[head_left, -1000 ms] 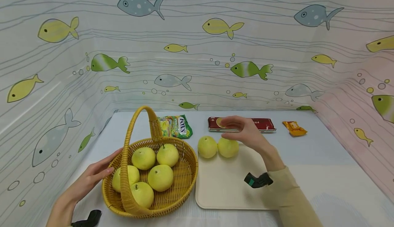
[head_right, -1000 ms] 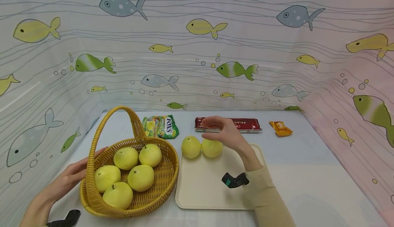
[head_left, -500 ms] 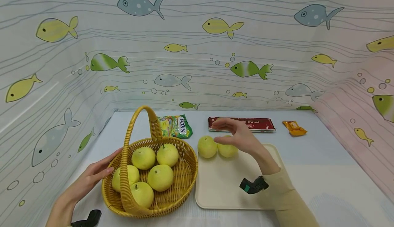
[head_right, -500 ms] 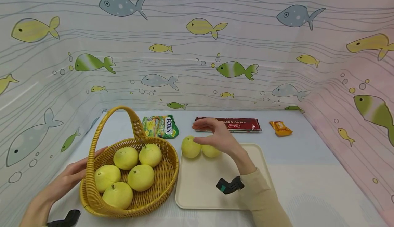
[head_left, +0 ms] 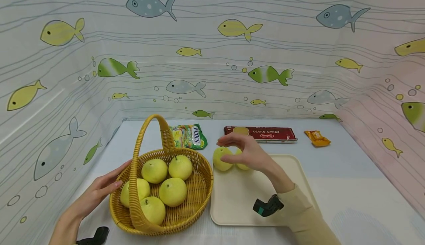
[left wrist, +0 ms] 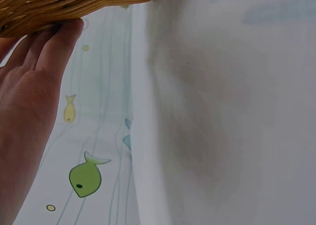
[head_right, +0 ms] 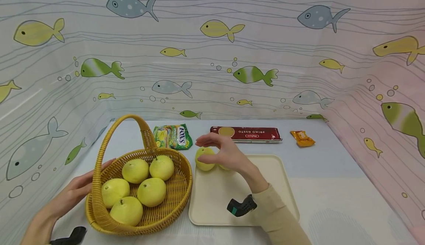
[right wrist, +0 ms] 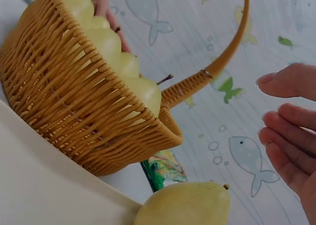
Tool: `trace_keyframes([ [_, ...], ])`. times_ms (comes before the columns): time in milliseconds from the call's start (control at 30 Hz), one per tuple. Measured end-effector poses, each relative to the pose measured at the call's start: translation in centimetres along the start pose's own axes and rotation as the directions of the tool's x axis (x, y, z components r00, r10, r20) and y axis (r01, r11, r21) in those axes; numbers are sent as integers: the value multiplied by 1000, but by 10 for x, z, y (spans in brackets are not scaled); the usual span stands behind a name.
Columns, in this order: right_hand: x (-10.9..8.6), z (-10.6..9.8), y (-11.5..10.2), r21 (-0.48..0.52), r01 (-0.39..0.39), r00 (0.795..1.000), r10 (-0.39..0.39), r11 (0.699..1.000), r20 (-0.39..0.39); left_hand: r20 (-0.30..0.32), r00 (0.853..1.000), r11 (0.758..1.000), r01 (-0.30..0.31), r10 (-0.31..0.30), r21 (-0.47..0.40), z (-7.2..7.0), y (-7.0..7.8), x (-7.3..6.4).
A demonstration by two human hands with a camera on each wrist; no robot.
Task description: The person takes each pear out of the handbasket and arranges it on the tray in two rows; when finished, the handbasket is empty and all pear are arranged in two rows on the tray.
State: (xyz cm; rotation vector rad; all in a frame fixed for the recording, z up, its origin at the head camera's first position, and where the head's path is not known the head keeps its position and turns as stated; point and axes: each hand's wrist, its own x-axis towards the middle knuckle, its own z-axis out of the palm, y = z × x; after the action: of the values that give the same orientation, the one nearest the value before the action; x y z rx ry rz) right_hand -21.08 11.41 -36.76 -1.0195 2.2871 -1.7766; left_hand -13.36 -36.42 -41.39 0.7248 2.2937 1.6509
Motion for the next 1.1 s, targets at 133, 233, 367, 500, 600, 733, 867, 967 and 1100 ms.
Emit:
trace_keyframes([
  [133, 0, 9, -1, -19, -20, 999, 20, 1000, 34, -2, 1000, 1000, 10, -10, 4, 0, 1, 0],
  [233, 0, 15, -1, -33, -34, 998, 36, 999, 50, -3, 1000, 1000, 22, -22, 8, 1, 1, 1],
  [367, 2, 24, -1, -40, -27, 997, 30, 999, 64, -5, 1000, 999, 30, -30, 13, 0, 0, 2],
  [500, 7, 34, -4, -68, -15, 994, 22, 998, 107, -25, 998, 998, 51, -50, 32, 0, 1, 1],
  [600, 12, 40, -9, -82, -1, 991, 12, 997, 135, -43, 997, 997, 62, -60, 48, 0, 2, 1],
  [733, 18, 50, -12, -49, -3, 988, 11, 999, 156, -47, 997, 997, 63, -60, 52, 0, 2, 0],
  [867, 21, 61, -14, -17, -8, 984, 11, 1000, 177, -52, 996, 996, 73, -70, 52, -1, 2, 0],
  [967, 21, 72, -14, -35, 5, 981, 2, 999, 196, -49, 997, 996, 70, -68, 46, -2, 1, 0],
  [1100, 21, 87, -11, -79, 8, 978, 9, 997, 209, -36, 998, 998, 54, -53, 41, -2, 0, 0],
])
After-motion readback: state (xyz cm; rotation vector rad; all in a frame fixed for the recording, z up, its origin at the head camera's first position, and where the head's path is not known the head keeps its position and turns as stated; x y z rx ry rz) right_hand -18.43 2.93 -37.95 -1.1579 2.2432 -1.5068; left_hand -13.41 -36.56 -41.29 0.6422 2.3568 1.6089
